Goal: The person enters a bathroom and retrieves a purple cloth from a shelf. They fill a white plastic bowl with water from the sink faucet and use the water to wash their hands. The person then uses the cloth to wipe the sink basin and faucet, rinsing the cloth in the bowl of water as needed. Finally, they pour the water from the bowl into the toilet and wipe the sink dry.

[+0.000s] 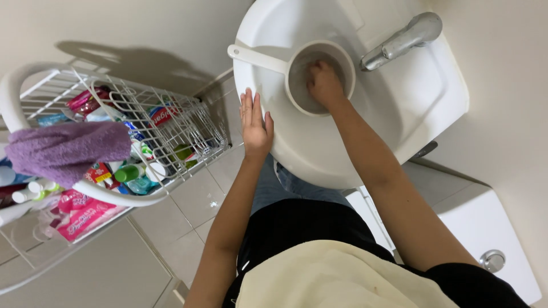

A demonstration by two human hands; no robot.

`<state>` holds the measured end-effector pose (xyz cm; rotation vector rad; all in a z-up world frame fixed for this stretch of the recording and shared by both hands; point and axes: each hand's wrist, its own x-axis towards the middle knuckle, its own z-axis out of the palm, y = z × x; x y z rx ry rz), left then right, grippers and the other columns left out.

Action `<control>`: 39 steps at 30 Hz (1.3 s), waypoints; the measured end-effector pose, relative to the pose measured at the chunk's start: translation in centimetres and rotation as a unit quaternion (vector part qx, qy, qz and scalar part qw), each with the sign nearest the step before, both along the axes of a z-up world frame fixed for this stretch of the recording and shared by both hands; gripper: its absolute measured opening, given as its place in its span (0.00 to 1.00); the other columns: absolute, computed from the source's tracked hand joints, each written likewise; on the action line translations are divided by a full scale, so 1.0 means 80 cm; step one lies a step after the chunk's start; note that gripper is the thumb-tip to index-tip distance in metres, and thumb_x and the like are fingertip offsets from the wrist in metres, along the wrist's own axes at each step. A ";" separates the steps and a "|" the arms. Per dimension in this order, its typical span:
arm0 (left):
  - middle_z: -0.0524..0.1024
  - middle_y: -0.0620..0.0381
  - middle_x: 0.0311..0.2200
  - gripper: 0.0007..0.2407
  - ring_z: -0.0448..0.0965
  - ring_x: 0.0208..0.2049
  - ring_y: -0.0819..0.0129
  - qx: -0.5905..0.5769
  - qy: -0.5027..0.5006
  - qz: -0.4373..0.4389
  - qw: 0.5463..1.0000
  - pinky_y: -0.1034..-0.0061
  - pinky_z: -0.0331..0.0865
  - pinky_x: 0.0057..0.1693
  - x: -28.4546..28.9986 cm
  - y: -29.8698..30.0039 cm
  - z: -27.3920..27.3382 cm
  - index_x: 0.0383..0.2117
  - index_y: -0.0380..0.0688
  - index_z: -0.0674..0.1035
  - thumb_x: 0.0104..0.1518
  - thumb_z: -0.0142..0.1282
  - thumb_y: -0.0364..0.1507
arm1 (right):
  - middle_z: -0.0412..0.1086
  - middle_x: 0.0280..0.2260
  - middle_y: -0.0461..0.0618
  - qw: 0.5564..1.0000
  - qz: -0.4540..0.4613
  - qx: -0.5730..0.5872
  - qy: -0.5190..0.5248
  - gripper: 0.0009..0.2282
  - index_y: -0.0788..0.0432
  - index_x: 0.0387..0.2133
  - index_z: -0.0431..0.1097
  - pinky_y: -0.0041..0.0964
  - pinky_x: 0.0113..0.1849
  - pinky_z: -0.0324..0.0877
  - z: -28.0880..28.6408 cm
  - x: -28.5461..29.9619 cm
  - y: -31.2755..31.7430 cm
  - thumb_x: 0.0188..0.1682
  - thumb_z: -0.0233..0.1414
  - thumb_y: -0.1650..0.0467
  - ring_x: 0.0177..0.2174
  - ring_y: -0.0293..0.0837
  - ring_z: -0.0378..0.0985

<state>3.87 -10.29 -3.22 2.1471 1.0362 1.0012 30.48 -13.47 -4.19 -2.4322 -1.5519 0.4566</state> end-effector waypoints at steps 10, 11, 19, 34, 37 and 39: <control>0.54 0.47 0.72 0.23 0.53 0.73 0.50 0.004 -0.018 -0.003 1.000 0.59 0.48 0.74 0.001 0.007 -0.002 0.68 0.42 0.65 0.66 0.51 0.28 | 0.62 0.58 0.64 0.999 -0.014 -0.008 0.031 0.22 0.63 0.58 0.68 0.64 0.49 0.70 0.013 -0.020 0.011 0.52 0.54 0.66 0.55 0.69 0.65; 0.54 0.47 0.72 0.23 0.53 0.73 0.50 0.003 -0.024 -0.005 1.000 0.59 0.49 0.74 -0.001 0.007 -0.004 0.68 0.42 0.65 0.65 0.52 0.27 | 0.61 0.58 0.62 0.998 -0.019 0.001 0.059 0.21 0.61 0.60 0.67 0.64 0.50 0.70 0.011 -0.022 0.013 0.53 0.52 0.67 0.56 0.69 0.63; 0.54 0.45 0.72 0.23 0.52 0.73 0.47 -0.020 -0.049 -0.027 0.998 0.58 0.50 0.74 -0.007 0.010 0.002 0.68 0.41 0.64 0.65 0.51 0.28 | 0.54 0.62 0.57 0.996 -0.046 -0.079 0.007 0.21 0.60 0.61 0.68 0.68 0.48 0.70 -0.028 -0.045 0.023 0.54 0.49 0.67 0.57 0.67 0.56; 0.47 0.51 0.75 0.26 0.48 0.74 0.49 -0.028 0.014 -0.066 0.997 0.51 0.52 0.73 -0.023 0.020 -0.014 0.72 0.47 0.58 0.69 0.47 0.36 | 0.74 0.43 0.57 0.990 -0.106 -0.059 -0.069 0.10 0.56 0.45 0.78 0.50 0.41 0.77 -0.028 0.005 -0.016 0.51 0.56 0.72 0.41 0.59 0.81; 0.48 0.52 0.74 0.26 0.50 0.74 0.51 -0.032 0.030 -0.080 0.996 0.50 0.54 0.72 -0.033 0.025 -0.012 0.71 0.49 0.60 0.68 0.50 0.37 | 0.78 0.30 0.56 0.980 -0.083 -0.143 -0.106 0.06 0.58 0.32 0.80 0.50 0.33 0.78 -0.029 -0.004 -0.019 0.46 0.57 0.69 0.34 0.59 0.84; 0.48 0.55 0.75 0.26 0.50 0.74 0.54 -0.037 0.048 -0.091 0.994 0.51 0.56 0.71 -0.041 0.024 -0.011 0.71 0.52 0.60 0.68 0.50 0.38 | 0.77 0.29 0.63 0.995 -0.082 -0.056 -0.022 0.10 0.66 0.30 0.78 0.54 0.32 0.75 -0.036 -0.006 -0.023 0.49 0.57 0.68 0.34 0.65 0.82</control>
